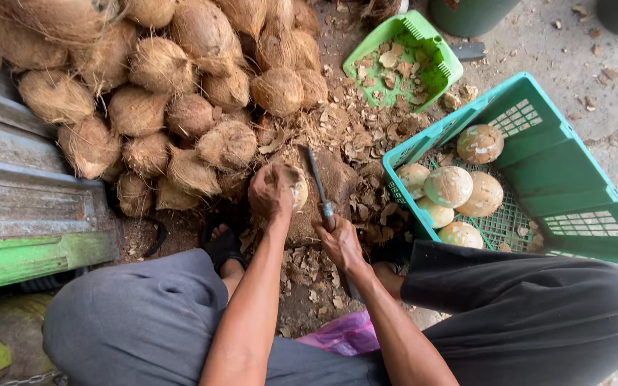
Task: The person sits on the ground and husks coconuts one at a time, holding each coconut against the ground and chopping off the outer husk with a machete. Trimmed coconuts are placed into a green plastic crate beside them, and husk pieces accumulate on the ground.
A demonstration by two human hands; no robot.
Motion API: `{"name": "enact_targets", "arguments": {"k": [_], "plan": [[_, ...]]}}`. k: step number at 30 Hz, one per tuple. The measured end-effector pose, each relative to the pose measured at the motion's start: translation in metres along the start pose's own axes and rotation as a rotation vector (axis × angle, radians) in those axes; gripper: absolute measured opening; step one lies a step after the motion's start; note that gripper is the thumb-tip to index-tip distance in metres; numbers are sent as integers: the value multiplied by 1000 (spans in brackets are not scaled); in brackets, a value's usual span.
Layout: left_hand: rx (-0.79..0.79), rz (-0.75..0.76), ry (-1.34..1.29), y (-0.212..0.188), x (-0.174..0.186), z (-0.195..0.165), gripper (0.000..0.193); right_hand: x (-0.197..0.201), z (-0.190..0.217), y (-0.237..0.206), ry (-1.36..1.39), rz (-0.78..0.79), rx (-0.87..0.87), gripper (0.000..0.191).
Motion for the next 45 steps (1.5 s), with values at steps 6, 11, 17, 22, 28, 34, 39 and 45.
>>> {"name": "enact_targets", "arguments": {"k": [6, 11, 17, 22, 28, 34, 39, 45], "plan": [[-11, -44, 212, 1, -10, -2, 47, 1, 14, -8, 28, -77, 48, 43], [-131, -149, 146, 0, -13, 5, 41, -8, -5, 5, 48, -35, -33, 38], [-214, -132, 114, -4, -7, 2, 33, -6, -32, 32, -191, -6, 10, 29], [-70, -104, 111, -6, -9, 8, 32, 9, -20, 18, -24, 59, -232, 39], [-109, -134, 106, -8, -10, 10, 45, -11, -14, 6, 150, -19, -137, 37], [-52, -126, 55, -7, 1, -4, 45, -7, -24, 17, -140, 125, -226, 28], [265, -104, -134, -8, 0, -12, 44, 4, -4, 2, 83, -26, -7, 15], [121, -324, -21, -11, -6, -8, 40, -23, -10, 9, -84, 55, -206, 30]]}}
Point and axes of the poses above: each hand's wrist, its own y-axis towards the middle knuckle, its own x-axis out of the back of the hand, z = x × y, the point moved 1 cm from there along y, towards the middle knuckle, and after that the axes turned 7 degrees about -x, right-handed, at the moved point
